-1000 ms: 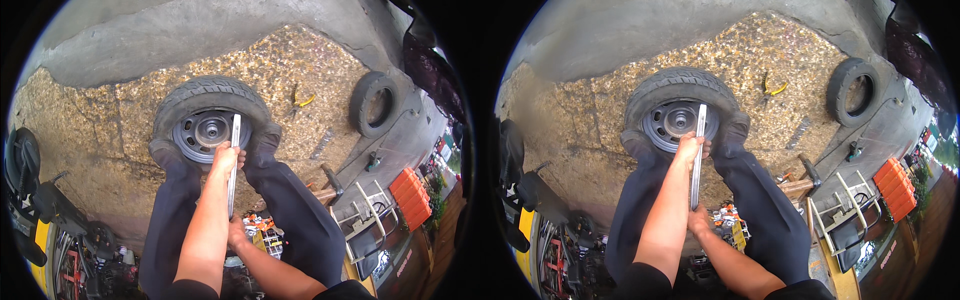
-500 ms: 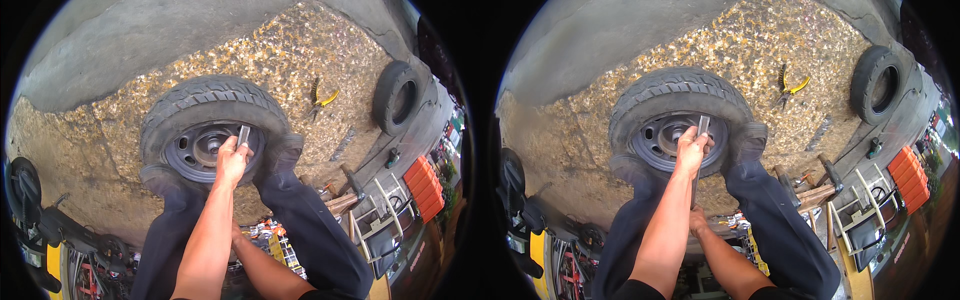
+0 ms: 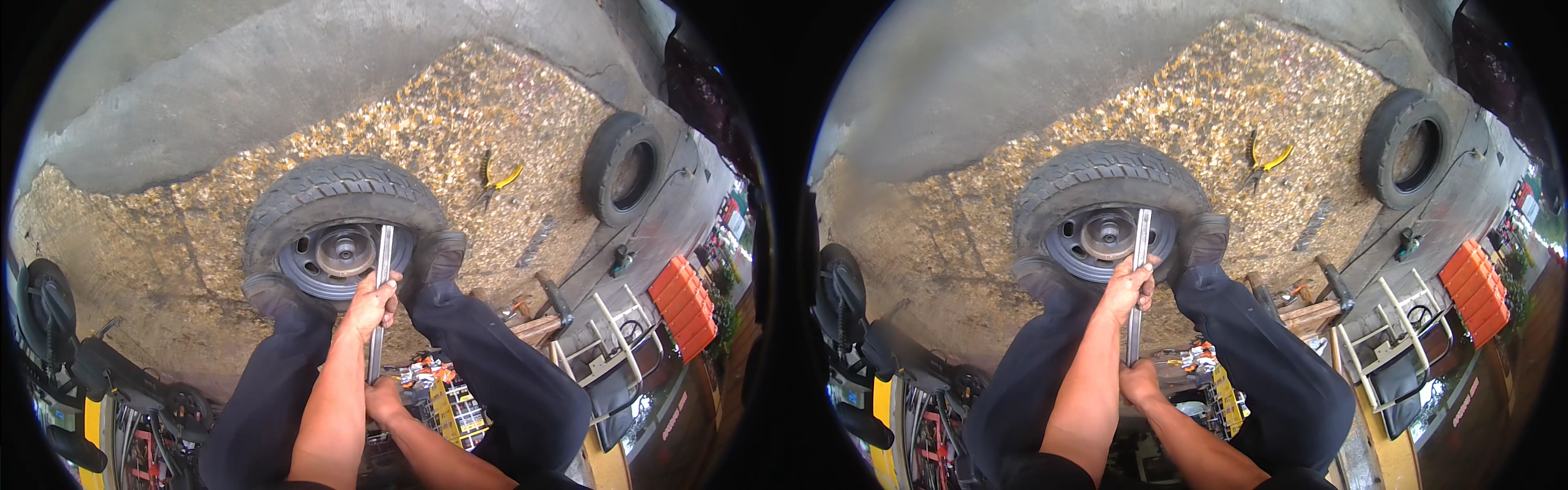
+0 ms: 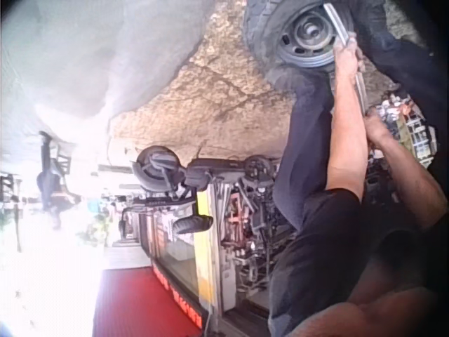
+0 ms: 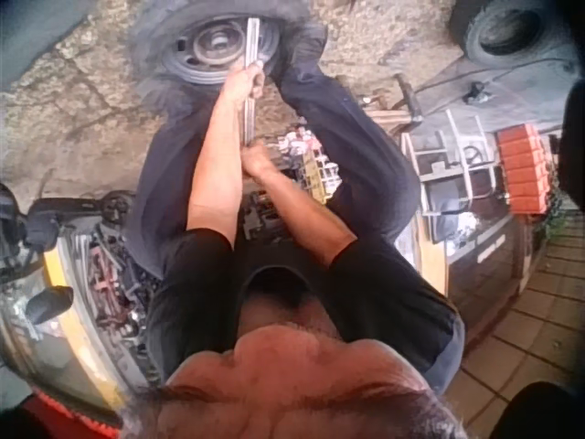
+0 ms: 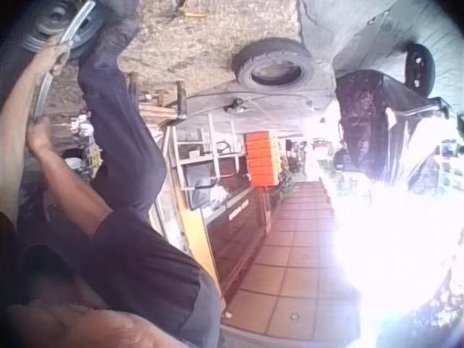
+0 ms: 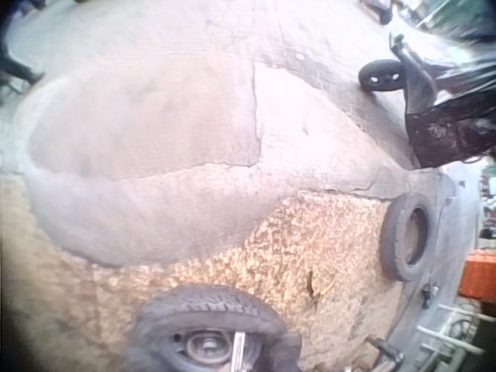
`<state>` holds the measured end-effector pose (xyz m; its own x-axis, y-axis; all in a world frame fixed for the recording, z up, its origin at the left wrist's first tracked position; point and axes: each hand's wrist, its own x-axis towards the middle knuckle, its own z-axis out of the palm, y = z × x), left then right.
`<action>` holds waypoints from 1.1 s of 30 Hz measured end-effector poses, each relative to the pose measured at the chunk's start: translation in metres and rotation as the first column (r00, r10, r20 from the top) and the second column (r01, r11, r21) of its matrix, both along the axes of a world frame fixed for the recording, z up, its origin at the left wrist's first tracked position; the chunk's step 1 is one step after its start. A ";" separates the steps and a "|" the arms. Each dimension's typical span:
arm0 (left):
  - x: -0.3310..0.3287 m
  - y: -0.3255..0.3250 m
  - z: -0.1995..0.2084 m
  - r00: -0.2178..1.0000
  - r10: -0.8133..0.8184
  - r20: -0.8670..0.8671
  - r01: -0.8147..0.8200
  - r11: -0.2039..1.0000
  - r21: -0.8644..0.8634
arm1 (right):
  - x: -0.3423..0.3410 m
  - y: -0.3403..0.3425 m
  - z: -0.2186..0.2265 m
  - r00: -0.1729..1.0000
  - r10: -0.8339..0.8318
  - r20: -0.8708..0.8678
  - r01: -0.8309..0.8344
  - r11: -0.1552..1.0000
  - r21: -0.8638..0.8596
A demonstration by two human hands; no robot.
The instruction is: The person removes a tire from a metal rim using a metal pry bar. They repeatedly lever the tire bead over the rim edge, rotate the wheel, and use their foot to stabilize the rim until the tire is fully detached.
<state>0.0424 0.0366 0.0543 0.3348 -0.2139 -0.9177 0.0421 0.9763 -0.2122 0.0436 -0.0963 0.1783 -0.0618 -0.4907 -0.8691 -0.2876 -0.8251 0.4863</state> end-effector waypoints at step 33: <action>0.089 0.092 0.125 0.763 0.633 -0.129 -0.643 0.763 -0.059 | 0.234 0.323 0.071 0.791 0.605 -0.091 -0.567 0.781 0.263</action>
